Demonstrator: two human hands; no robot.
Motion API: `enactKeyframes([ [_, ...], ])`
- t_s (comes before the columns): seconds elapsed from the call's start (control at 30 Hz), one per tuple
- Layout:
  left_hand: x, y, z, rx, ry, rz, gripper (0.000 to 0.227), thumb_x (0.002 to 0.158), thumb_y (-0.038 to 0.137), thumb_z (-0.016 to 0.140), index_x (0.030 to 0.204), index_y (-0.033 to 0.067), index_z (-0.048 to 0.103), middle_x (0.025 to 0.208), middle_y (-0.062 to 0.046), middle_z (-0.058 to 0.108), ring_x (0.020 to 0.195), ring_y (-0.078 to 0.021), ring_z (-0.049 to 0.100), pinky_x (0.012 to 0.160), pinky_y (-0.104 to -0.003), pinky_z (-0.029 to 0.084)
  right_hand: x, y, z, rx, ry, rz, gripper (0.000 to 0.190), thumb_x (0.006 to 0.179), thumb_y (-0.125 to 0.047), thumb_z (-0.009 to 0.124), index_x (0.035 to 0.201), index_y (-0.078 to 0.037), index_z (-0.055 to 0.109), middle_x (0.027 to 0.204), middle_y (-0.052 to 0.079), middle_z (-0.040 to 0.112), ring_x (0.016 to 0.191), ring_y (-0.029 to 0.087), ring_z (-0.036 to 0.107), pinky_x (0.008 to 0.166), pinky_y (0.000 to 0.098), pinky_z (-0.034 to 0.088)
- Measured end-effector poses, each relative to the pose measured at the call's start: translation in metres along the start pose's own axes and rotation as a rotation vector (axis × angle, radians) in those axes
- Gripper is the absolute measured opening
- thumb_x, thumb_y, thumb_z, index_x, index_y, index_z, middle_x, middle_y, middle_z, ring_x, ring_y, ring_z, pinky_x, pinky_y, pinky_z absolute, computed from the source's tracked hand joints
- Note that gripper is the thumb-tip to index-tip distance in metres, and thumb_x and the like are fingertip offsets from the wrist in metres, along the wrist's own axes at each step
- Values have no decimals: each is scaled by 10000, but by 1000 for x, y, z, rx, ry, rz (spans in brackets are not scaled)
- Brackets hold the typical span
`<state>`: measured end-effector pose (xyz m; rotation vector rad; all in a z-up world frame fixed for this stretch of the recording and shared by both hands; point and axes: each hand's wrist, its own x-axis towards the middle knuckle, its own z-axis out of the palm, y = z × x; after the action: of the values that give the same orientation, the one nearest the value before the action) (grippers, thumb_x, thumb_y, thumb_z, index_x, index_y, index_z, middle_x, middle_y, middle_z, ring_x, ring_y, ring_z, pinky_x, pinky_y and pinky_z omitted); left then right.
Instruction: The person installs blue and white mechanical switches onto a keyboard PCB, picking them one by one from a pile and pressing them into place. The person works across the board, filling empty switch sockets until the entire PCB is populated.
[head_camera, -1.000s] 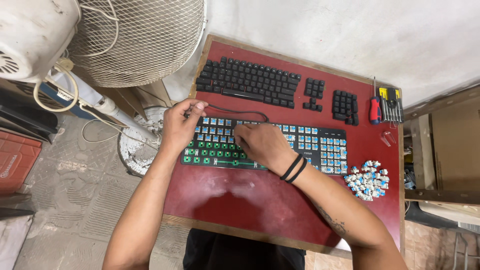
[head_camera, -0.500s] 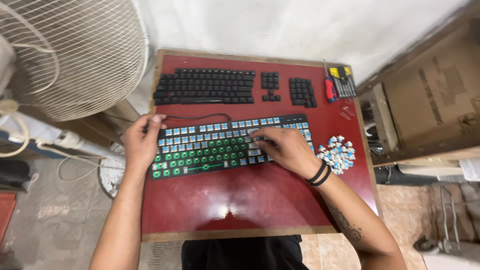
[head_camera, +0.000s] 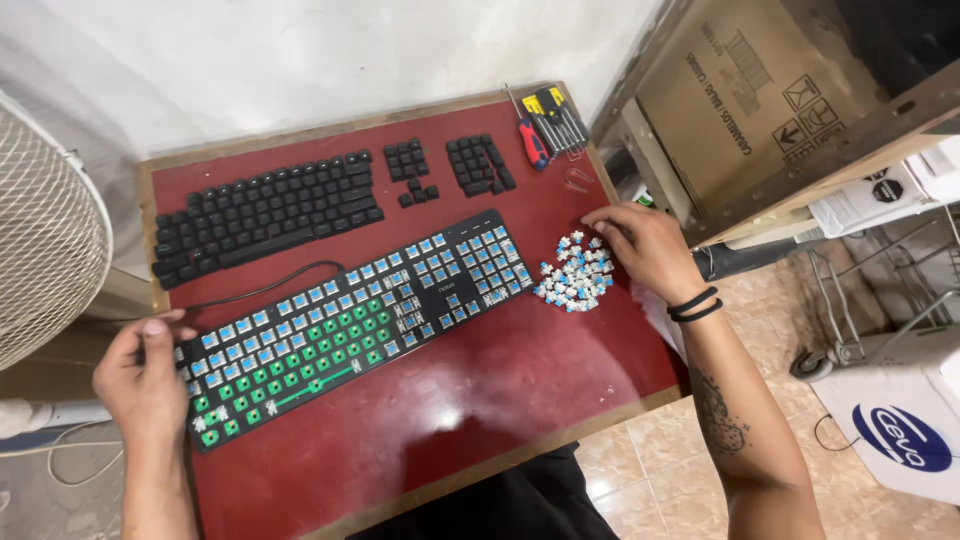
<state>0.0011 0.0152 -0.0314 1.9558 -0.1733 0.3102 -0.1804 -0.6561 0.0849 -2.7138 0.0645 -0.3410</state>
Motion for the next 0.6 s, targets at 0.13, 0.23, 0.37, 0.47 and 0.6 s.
enactKeyframes([
  [0.13, 0, -4, -1, 46, -19, -16, 388, 1526, 383, 646, 1445, 52, 833, 1191, -86, 836, 1168, -169, 781, 1133, -349, 555, -2, 4, 7, -42, -61, -4, 283, 1176, -123, 685, 1320, -247, 894, 1276, -4, 878, 1223, 285, 802, 1024, 460, 582],
  [0.23, -1, -9, -2, 15, -13, -7, 423, 1548, 381, 656, 1371, 23, 794, 1265, -114, 839, 1189, -191, 786, 1130, -366, 576, -1, 7, 15, -98, -74, -8, 298, 1166, -168, 723, 1371, -286, 902, 1333, -6, 853, 1237, 318, 782, 1061, 497, 578],
  [0.37, -1, -9, -2, 45, -9, -2, 437, 1547, 404, 645, 1443, 18, 822, 1222, -116, 826, 1183, -199, 786, 1136, -362, 568, 5, 15, 22, -151, -93, -26, 236, 1156, -259, 773, 1333, -275, 929, 1337, -32, 876, 1283, 279, 787, 1026, 506, 598],
  [0.47, -1, -14, -2, 54, -5, -2, 437, 1549, 400, 644, 1416, 21, 816, 1249, -108, 831, 1189, -195, 788, 1146, -362, 568, 8, 16, 21, -151, -91, -25, 247, 1140, -251, 786, 1347, -270, 920, 1326, -16, 881, 1283, 287, 788, 1009, 501, 602],
  [0.6, -2, -18, -3, 44, 0, 13, 432, 1566, 354, 646, 1359, 8, 800, 1297, -117, 836, 1227, -198, 779, 1173, -369, 573, 10, 4, 4, -36, -127, -53, 351, 1134, -135, 743, 1430, -257, 888, 1357, -9, 894, 1248, 280, 784, 1083, 480, 569],
])
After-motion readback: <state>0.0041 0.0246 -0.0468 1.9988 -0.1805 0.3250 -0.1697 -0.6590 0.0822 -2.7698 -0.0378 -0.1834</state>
